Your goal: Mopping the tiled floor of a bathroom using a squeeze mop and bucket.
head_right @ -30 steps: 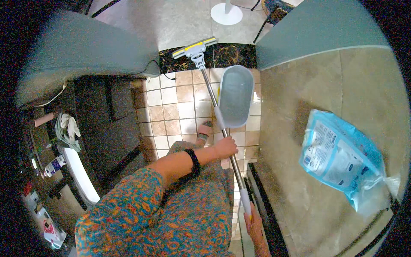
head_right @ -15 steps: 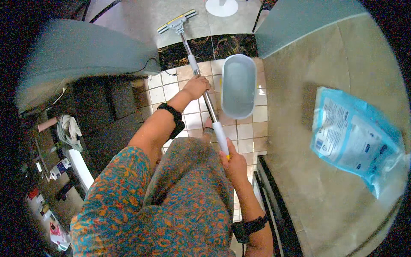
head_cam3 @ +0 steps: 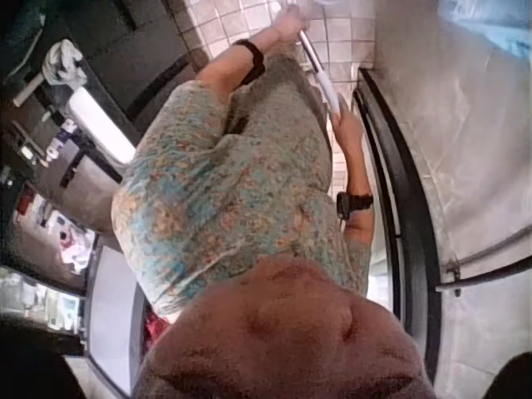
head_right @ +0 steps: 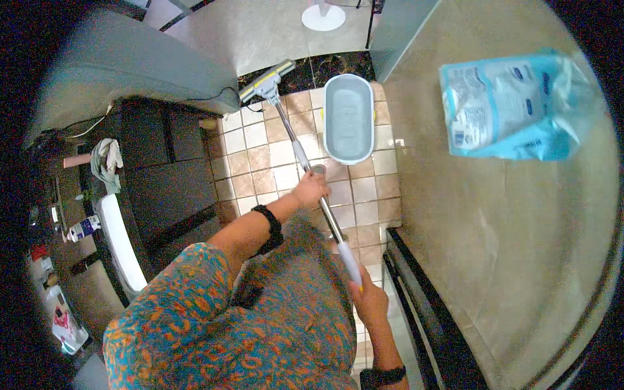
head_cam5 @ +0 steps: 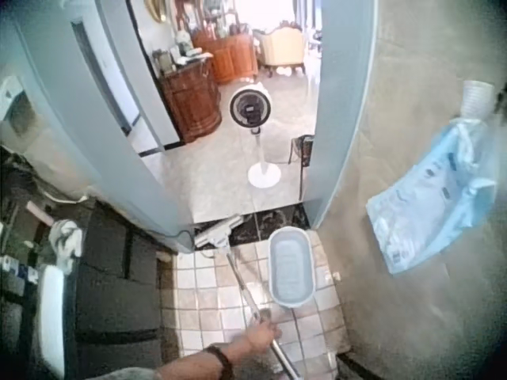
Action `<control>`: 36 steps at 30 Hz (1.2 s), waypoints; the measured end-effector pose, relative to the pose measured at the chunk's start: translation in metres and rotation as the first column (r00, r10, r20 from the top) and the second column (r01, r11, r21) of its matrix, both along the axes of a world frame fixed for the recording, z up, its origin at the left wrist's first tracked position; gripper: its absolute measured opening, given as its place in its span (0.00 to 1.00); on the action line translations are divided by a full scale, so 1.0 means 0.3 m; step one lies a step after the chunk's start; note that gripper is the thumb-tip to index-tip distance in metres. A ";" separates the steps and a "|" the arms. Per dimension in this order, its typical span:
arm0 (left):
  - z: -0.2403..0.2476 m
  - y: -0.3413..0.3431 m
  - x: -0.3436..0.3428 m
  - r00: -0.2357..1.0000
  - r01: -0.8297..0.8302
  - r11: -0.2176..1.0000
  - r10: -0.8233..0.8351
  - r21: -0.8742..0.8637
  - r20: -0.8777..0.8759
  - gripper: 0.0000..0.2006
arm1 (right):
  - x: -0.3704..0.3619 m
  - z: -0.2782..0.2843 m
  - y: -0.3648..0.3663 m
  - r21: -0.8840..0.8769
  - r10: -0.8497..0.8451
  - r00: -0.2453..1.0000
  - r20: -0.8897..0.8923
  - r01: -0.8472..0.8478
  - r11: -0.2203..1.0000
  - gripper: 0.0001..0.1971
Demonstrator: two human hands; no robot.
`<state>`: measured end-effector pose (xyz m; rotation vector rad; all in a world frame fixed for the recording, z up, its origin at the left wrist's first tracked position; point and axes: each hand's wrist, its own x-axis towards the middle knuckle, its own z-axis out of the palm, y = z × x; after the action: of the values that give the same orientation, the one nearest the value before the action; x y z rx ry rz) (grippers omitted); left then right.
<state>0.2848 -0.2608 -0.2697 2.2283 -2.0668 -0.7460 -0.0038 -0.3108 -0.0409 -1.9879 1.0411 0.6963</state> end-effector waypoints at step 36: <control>0.031 -0.301 0.123 0.988 0.133 0.984 -0.142 0.120 0.066 0.06 | 0.107 -0.021 -0.057 0.209 -0.598 0.742 0.303 0.560 0.802 0.22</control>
<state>0.3215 -0.3513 -0.2605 2.2208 -2.2888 -0.8235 0.0283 -0.3279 -0.0473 -1.4849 1.2730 0.0369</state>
